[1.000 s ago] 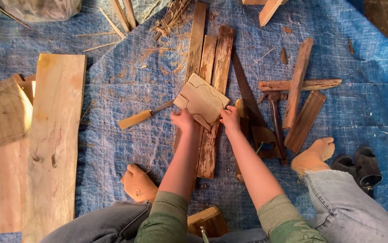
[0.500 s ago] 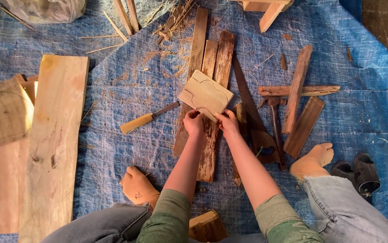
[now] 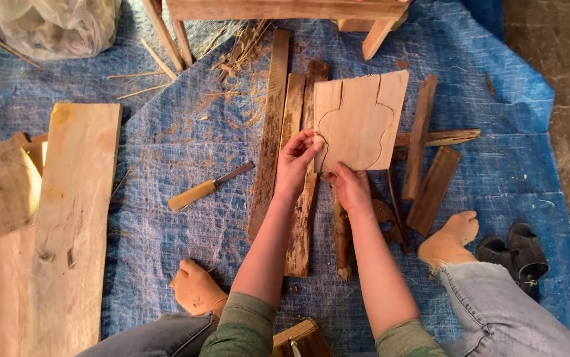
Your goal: A person is carving a specific shape into a thin piece of wood using a chisel and a wooden mallet while sitting on the floor.
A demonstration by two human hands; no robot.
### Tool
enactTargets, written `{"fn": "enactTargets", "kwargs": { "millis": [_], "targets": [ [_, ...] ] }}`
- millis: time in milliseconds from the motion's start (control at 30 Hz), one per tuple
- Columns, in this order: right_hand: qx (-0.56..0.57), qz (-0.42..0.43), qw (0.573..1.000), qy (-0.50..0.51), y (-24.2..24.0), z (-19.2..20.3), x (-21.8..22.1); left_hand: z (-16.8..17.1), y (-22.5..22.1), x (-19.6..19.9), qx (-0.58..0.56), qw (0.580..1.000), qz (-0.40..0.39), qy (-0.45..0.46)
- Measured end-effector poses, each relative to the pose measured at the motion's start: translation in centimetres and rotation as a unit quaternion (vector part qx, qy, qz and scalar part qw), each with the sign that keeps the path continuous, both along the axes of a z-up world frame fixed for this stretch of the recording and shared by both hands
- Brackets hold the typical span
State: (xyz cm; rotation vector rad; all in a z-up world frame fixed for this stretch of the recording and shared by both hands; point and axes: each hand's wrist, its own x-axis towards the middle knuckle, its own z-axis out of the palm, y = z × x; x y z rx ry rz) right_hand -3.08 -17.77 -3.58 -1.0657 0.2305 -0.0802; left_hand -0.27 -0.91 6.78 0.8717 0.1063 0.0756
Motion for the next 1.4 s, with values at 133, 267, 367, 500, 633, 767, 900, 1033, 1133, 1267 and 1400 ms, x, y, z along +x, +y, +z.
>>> {"fn": "enactTargets", "kwargs": {
  "millis": [133,267,367,500,633,767,900,1033,1133,1267,1400],
  "targets": [
    [-0.055,0.006,0.998,-0.025,-1.6,1.0,-0.9,0.8,-0.2,-0.6,0.019,0.999,-0.043,-0.027],
    [-0.022,-0.032,0.999,-0.035,-0.9,2.5,-1.7,2.3,0.3,-1.2,0.002,0.996,-0.074,-0.051],
    [0.002,-0.040,0.999,-0.034,-0.9,2.2,-2.0,3.1,0.5,-1.4,-0.002,0.995,-0.082,-0.056],
    [0.043,-0.040,0.998,-0.021,-0.9,1.0,-2.1,3.3,0.7,-1.6,-0.005,0.996,-0.079,-0.051],
    [0.020,-0.050,0.998,-0.027,0.7,3.1,-2.6,3.5,0.7,-1.5,0.017,0.998,-0.049,-0.037],
    [0.010,-0.074,0.997,-0.031,1.1,2.7,-2.6,3.8,0.9,-1.3,0.036,0.998,-0.033,-0.027],
    [0.026,-0.083,0.996,-0.025,1.3,2.8,-2.8,4.8,1.2,-1.4,0.050,0.998,-0.040,-0.024],
    [0.022,-0.095,0.995,-0.003,1.6,2.7,-2.9,2.8,1.1,-1.1,0.049,0.998,-0.042,-0.001],
    [0.014,-0.094,0.995,0.024,2.2,2.2,-3.0,0.7,1.8,-0.8,0.041,0.998,-0.038,0.027],
    [0.004,-0.083,0.990,0.114,3.5,-2.0,-4.2,-6.4,6.0,0.1,0.190,0.971,0.041,0.136],
    [0.004,-0.052,0.965,0.258,5.4,-5.1,-6.5,-9.9,12.9,-1.2,0.259,0.790,0.415,0.369]
  ]
}}
